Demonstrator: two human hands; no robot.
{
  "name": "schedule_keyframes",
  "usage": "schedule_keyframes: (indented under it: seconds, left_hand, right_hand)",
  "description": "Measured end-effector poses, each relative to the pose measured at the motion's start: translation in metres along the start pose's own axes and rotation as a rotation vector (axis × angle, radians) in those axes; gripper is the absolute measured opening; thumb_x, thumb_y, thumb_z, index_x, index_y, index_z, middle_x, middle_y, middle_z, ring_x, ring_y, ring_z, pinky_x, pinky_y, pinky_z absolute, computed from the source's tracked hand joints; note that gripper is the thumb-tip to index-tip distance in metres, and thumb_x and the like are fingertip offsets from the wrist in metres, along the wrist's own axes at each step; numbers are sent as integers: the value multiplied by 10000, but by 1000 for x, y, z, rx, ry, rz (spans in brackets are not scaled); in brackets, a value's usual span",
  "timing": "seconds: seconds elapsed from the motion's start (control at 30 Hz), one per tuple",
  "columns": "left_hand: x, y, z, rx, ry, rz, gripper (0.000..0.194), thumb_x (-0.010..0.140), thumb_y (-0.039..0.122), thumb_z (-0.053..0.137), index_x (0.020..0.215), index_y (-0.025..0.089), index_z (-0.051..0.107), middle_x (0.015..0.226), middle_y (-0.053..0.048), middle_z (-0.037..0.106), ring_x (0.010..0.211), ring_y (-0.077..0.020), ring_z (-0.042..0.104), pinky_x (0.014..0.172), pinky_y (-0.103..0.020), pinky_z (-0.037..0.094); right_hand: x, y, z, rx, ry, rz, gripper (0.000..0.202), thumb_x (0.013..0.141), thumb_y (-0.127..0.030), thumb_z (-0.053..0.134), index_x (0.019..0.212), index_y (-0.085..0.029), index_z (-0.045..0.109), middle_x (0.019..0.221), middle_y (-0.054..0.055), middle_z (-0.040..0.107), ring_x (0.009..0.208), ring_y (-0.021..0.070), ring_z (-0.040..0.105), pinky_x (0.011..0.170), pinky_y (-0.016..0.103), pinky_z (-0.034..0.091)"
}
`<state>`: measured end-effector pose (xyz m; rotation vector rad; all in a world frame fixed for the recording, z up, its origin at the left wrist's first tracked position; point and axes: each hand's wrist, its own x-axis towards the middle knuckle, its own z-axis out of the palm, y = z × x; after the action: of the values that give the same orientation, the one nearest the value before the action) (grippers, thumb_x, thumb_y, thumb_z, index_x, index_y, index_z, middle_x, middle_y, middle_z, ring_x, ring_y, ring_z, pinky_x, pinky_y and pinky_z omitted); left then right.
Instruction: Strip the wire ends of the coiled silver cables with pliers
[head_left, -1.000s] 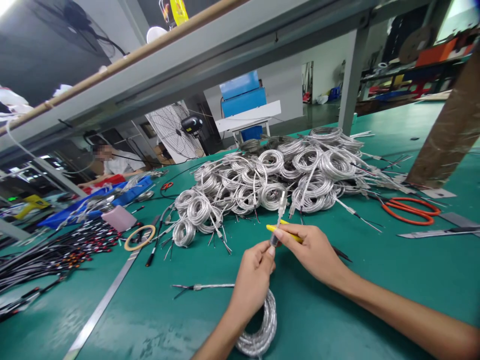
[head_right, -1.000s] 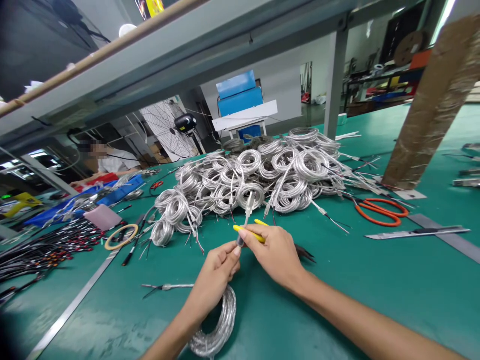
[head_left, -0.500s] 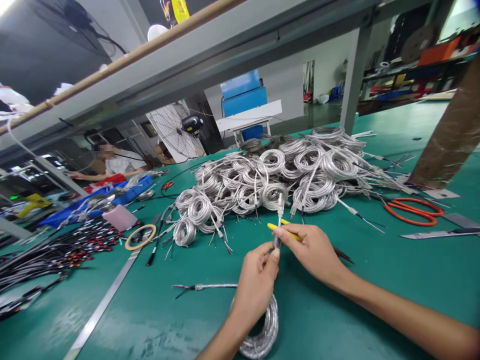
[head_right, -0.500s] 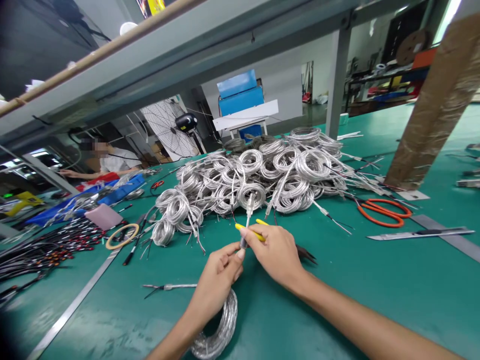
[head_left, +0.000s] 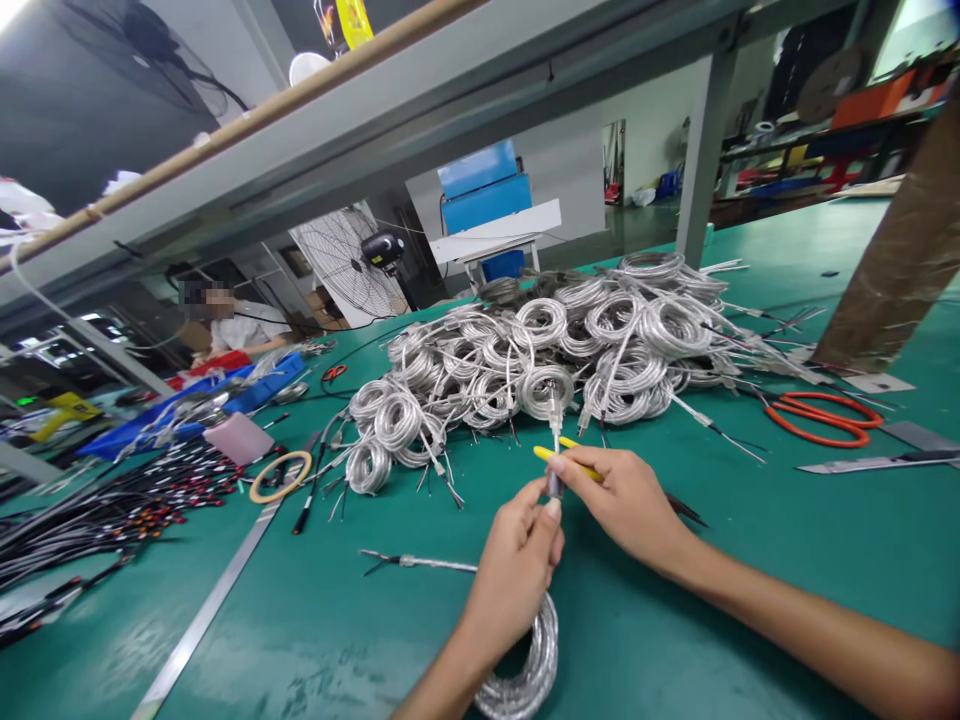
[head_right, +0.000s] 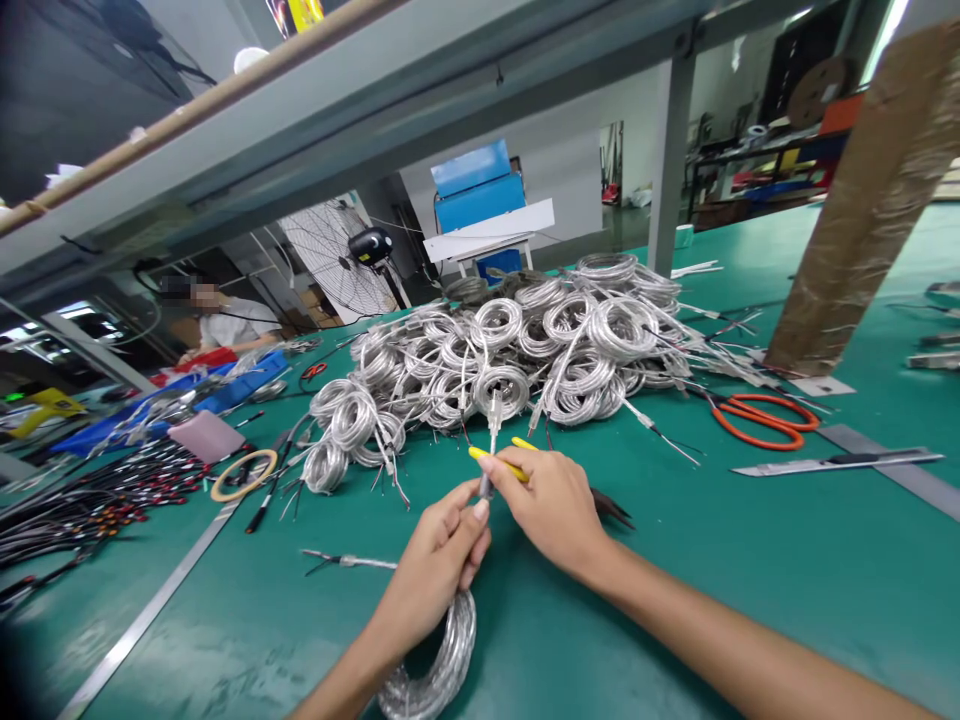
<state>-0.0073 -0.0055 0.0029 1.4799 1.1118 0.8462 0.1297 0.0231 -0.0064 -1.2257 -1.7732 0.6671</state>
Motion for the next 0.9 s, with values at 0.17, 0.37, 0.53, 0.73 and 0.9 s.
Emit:
schedule_keyframes:
  seconds: [0.17, 0.37, 0.53, 0.73, 0.9]
  left_hand:
    - [0, 0, 1, 75, 110, 45, 271, 857, 358, 387, 895, 123, 518, 645, 20, 466, 476, -59, 367, 434, -185, 282]
    - [7, 2, -10, -254, -18, -70, 248, 810, 357, 467, 920, 135, 465, 555, 76, 346, 395, -26, 169, 388, -186, 109]
    - [11, 2, -20, -380, -77, -130, 168, 811, 315, 476, 821, 155, 426, 543, 85, 314, 391, -17, 122, 388, -185, 65]
    - [7, 3, -21, -371, -158, -93, 175, 836, 259, 408, 932, 130, 478, 542, 72, 315, 403, -24, 136, 399, -195, 78]
    - [4, 3, -20, -341, -195, -57, 271, 831, 278, 453, 1058, 132, 459, 584, 58, 315, 454, -35, 153, 417, -195, 90]
  right_hand:
    - [1, 2, -6, 19, -93, -27, 412, 886, -464, 330, 783, -193, 622, 701, -7, 613, 611, 127, 527, 542, 211, 351]
    - [-4, -1, -8, -145, -81, -25, 343, 891, -432, 324, 954, -263, 617, 713, -18, 626, 599, 140, 543, 528, 222, 325]
    - [-6, -3, -7, -112, -112, 19, 329, 866, -439, 374, 989, -241, 607, 527, -40, 529, 448, 117, 428, 442, 217, 241]
    - [-14, 4, -1, 87, -98, -58, 348, 855, -398, 427, 1111, -185, 529, 540, -46, 437, 479, 104, 384, 455, 214, 252]
    - [-19, 9, 0, 93, -94, -152, 364, 864, -374, 431, 1170, -185, 488, 549, -51, 430, 473, 97, 371, 463, 216, 262]
